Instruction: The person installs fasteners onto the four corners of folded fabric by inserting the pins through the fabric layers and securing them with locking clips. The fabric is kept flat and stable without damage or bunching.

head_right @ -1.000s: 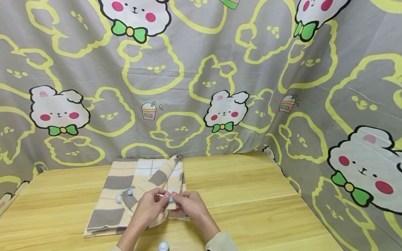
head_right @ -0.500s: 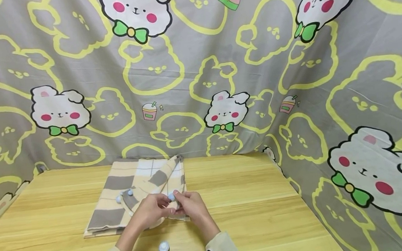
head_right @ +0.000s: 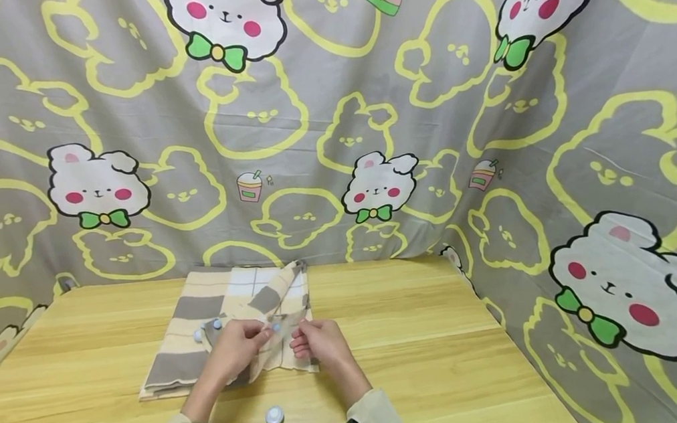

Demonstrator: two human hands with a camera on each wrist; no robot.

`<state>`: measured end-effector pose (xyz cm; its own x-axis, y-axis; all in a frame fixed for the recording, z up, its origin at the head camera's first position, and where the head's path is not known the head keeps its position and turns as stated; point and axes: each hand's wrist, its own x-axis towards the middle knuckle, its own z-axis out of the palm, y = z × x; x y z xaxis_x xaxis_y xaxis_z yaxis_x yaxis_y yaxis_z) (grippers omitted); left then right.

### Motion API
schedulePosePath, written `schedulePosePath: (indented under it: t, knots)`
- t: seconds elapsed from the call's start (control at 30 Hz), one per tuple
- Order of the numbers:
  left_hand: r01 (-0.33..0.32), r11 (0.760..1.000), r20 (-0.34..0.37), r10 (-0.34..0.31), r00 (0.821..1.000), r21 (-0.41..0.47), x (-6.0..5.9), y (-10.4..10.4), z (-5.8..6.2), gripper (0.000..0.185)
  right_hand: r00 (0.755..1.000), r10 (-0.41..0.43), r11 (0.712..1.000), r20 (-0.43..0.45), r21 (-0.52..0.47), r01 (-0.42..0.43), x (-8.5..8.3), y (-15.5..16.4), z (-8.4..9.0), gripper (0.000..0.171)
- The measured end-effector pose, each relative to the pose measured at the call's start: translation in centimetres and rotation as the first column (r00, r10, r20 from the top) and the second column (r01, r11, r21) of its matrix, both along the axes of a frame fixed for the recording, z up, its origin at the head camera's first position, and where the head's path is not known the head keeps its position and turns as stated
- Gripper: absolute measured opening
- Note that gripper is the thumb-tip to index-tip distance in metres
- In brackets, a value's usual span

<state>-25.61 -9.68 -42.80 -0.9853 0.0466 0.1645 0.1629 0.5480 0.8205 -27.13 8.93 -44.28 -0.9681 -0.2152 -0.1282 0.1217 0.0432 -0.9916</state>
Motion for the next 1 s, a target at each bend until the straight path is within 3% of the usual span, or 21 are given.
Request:
schedulePosePath:
  t: [0.1,0.23,0.4,0.63,1.0]
  knots:
    - [-0.067,0.998,-0.012,0.067,0.998,0.004,-0.2,-1.5,0.5,0.019,0.999,-0.001,0.999,-0.034,0.051,0.003,0.0,0.1,0.2,0.037]
    - [-0.143,0.989,0.028,0.142,0.989,0.025,-0.4,-3.8,1.0,0.019,0.997,-0.011,0.992,-0.083,0.126,0.021,0.2,0.3,0.5,0.032]
    - [-0.212,0.975,0.072,0.207,0.976,0.070,-0.7,-6.3,0.7,0.022,0.992,-0.044,0.984,-0.119,0.169,0.064,0.3,0.4,0.8,0.027]
    - [-0.209,0.969,0.143,0.190,0.971,0.129,-1.1,-7.9,-0.5,0.020,0.987,-0.069,0.976,-0.148,0.195,0.098,-0.1,0.9,0.7,0.023]
    - [-0.181,0.971,0.188,0.151,0.970,0.153,-1.4,-7.5,-1.0,0.027,0.986,-0.067,0.973,-0.154,0.209,0.099,-0.2,1.0,0.6,0.023]
